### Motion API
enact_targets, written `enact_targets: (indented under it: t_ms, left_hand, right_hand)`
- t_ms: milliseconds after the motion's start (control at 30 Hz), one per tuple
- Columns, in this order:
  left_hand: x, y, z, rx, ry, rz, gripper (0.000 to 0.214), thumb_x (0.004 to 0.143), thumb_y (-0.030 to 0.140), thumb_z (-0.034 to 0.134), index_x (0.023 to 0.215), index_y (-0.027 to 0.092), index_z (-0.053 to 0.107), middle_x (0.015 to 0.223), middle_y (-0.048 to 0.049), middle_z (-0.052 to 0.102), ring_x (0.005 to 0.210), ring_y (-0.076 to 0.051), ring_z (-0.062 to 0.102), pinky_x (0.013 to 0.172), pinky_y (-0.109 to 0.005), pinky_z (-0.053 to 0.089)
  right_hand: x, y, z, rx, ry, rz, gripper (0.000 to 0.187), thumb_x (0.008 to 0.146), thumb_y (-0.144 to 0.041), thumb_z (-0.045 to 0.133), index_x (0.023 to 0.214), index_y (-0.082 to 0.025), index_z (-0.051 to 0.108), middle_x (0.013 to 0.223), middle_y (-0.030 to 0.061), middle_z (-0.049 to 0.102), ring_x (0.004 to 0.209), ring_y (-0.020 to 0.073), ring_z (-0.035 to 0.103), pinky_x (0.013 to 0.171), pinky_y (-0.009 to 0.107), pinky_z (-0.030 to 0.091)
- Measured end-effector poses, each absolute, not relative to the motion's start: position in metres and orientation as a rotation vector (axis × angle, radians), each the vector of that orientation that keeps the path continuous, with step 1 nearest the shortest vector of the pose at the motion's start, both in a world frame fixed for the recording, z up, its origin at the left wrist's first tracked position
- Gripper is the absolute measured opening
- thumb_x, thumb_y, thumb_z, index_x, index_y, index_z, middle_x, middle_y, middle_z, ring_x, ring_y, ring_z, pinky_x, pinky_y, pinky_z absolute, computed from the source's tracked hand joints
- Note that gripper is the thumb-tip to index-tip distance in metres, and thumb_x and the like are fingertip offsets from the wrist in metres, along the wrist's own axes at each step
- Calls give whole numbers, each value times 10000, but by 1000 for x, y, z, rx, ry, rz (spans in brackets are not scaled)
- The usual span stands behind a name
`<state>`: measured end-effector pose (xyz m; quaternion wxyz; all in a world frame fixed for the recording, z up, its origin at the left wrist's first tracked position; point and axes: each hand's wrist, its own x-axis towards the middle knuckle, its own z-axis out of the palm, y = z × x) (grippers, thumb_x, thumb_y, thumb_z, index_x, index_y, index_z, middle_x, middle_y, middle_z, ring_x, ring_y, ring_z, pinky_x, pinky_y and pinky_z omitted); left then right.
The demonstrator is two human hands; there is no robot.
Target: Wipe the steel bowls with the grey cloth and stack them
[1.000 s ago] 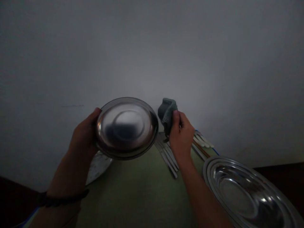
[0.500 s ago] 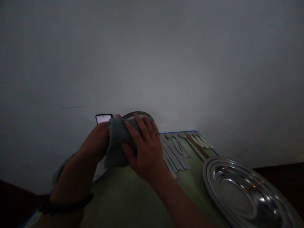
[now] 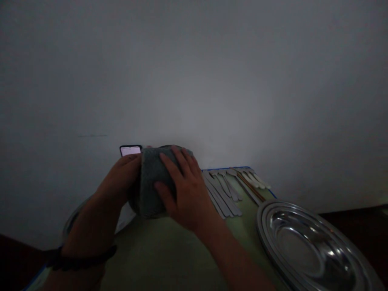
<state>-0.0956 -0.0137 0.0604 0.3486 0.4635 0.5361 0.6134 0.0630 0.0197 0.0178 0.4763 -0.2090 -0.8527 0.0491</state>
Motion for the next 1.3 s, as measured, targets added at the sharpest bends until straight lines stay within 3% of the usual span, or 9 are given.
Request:
enact_targets:
  t_ms: [100, 267, 500, 600, 667, 767, 867, 1100, 1300]
  left_hand:
    - [-101, -21, 64, 1274, 1345, 1511, 281, 714, 421, 697, 551, 193, 676, 492, -20, 632, 540, -156, 602, 472, -210, 429]
    - [-98, -26, 66, 1350, 1210, 1422, 294, 722, 436, 707, 562, 189, 689, 514, -21, 650, 553, -148, 616, 500, -205, 462]
    - [-102, -16, 61, 1019, 1190, 1722, 389, 758, 492, 682, 530, 180, 637, 437, 14, 598, 355, -81, 507, 349, -171, 383]
    - [-100, -8, 64, 667, 1155, 1939, 406, 857, 474, 570, 575, 188, 635, 453, 12, 607, 395, -101, 556, 416, -190, 467]
    - [-96, -1, 66, 481, 1036, 2068, 380, 915, 416, 486, 673, 185, 666, 541, -3, 667, 516, -127, 637, 546, -216, 540]
    - [-86, 8, 64, 325, 844, 2220, 327, 944, 316, 422, 821, 170, 687, 677, -19, 721, 730, -155, 698, 733, -259, 565]
    - [-75, 10, 60, 326, 835, 2113, 333, 936, 273, 394, 849, 144, 688, 752, -58, 733, 837, -185, 700, 787, -298, 560]
    - [-56, 2, 44, 927, 1158, 1750, 170, 811, 316, 583, 725, 206, 681, 713, -21, 714, 770, -176, 668, 678, -236, 517]
    - [-51, -16, 56, 1601, 1284, 1520, 247, 856, 381, 543, 751, 200, 674, 773, -13, 685, 766, -165, 597, 672, -222, 453]
  right_hand:
    - [50, 14, 8, -488, -2122, 149, 566, 921, -408, 473, 1419, -160, 366, 1524, 124, 331, 1434, 271, 225, 1163, 541, 253]
    - [53, 15, 10, -423, -1934, 201, 390, 938, -335, 452, 1293, -180, 499, 1362, 107, 509, 1305, 215, 423, 1127, 476, 333]
    - [66, 41, 10, -487, -1671, 337, 330, 970, -299, 386, 1259, -224, 525, 1291, 78, 590, 1232, 191, 518, 1071, 444, 409]
    - [65, 50, 1, -591, -1580, 411, 387, 984, -334, 334, 1319, -219, 487, 1311, 94, 585, 1232, 210, 530, 1053, 466, 428]
    - [59, 49, -8, -616, -1572, 397, 440, 991, -330, 297, 1409, -230, 389, 1402, 101, 509, 1310, 218, 461, 1091, 494, 383]
    - [46, 39, -21, -618, -1694, 249, 549, 985, -303, 307, 1509, -264, 147, 1583, 89, 205, 1450, 240, 212, 1145, 543, 279]
    - [36, 29, -27, -646, -1835, 25, 640, 966, -281, 368, 1520, -277, 48, 1613, 74, 37, 1476, 285, 42, 1147, 602, 219]
    - [47, 26, -11, -631, -1858, -150, 534, 925, -259, 430, 1451, -235, 342, 1541, 92, 301, 1457, 307, 150, 1162, 562, 226]
    - [70, 38, 14, -515, -1757, -82, 469, 959, -272, 334, 1421, -202, 382, 1482, 103, 385, 1436, 254, 227, 1167, 550, 219]
